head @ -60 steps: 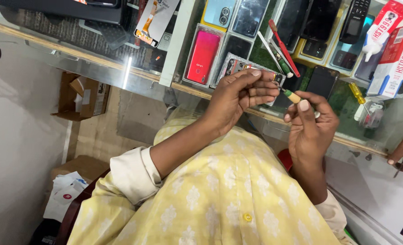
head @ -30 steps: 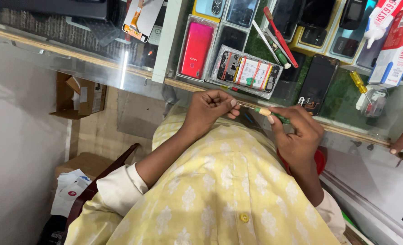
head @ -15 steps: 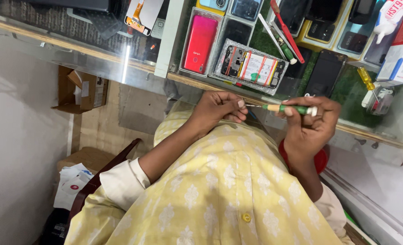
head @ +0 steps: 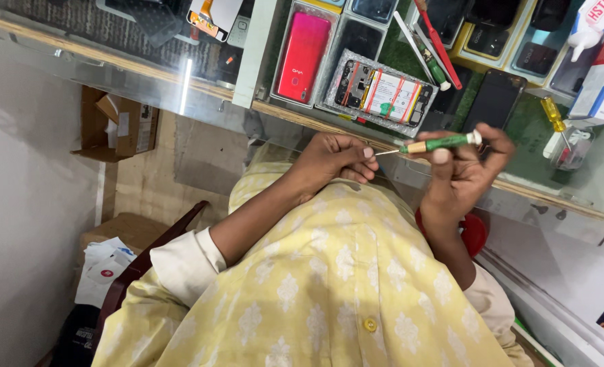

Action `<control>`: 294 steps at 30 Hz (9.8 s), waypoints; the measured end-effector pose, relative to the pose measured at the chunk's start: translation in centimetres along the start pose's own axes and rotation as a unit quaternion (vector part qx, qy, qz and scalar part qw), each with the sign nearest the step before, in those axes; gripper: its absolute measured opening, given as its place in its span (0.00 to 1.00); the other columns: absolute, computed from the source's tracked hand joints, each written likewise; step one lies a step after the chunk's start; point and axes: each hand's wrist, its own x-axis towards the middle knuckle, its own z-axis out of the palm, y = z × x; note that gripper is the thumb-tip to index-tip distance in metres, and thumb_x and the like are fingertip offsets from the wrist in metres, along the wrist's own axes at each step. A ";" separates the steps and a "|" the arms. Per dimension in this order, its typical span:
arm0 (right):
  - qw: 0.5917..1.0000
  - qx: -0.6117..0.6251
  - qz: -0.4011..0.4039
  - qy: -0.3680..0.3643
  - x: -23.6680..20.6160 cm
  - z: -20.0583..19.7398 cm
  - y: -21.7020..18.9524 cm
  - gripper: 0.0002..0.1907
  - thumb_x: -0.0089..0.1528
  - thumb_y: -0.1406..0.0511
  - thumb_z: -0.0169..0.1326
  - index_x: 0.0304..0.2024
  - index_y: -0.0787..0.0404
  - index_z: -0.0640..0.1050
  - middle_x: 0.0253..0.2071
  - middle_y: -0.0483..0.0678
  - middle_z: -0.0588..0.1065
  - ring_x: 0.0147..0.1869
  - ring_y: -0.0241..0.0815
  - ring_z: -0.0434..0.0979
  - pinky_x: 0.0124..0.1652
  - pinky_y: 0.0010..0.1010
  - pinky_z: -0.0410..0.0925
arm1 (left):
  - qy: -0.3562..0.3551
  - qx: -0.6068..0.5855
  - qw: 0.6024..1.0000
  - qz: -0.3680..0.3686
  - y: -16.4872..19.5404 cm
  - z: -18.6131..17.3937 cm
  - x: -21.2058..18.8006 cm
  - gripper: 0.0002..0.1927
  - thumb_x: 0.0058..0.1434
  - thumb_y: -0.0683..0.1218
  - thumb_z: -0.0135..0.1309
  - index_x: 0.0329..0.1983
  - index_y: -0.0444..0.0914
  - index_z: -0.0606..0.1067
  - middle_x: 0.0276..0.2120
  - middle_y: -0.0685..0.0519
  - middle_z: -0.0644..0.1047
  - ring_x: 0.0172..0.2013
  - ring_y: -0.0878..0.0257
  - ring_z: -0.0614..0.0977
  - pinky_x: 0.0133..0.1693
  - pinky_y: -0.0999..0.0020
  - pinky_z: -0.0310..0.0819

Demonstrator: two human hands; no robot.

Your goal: The person uses a screwdriver to remove screws from a disassembled mobile phone on a glass counter. They then detach a ribbon cable and reposition internal components while handling the phone chassis.

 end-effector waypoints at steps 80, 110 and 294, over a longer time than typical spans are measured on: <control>0.677 -0.628 -0.221 -0.314 7.1 6.6 -1.1 0.10 0.64 0.66 0.54 0.46 0.64 0.73 0.41 0.54 0.72 0.38 0.54 0.78 0.35 0.44 0.71 | 0.091 0.636 0.663 0.384 4.5 -5.0 6.1 0.57 0.49 0.46 0.72 0.78 0.42 0.52 0.70 0.47 0.63 0.71 0.46 0.63 0.67 0.47 0.59; 0.619 -0.703 -0.151 -0.316 9.2 5.5 0.2 0.13 0.63 0.58 0.57 0.37 0.63 0.78 0.36 0.53 0.76 0.36 0.49 0.80 0.32 0.39 0.72 | 0.103 0.636 0.672 0.366 5.2 -4.2 5.9 0.54 0.49 0.46 0.74 0.76 0.40 0.56 0.65 0.45 0.69 0.69 0.45 0.66 0.65 0.47 0.59; 0.810 -0.473 -0.321 -0.133 7.4 8.2 -12.1 0.09 0.59 0.75 0.66 0.40 0.63 0.80 0.39 0.49 0.77 0.41 0.46 0.79 0.40 0.33 0.71 | 0.031 0.288 0.927 0.237 12.1 9.0 -4.8 0.10 0.69 0.44 0.50 0.36 0.32 0.74 0.19 0.54 0.74 0.21 0.71 0.75 0.23 0.68 0.69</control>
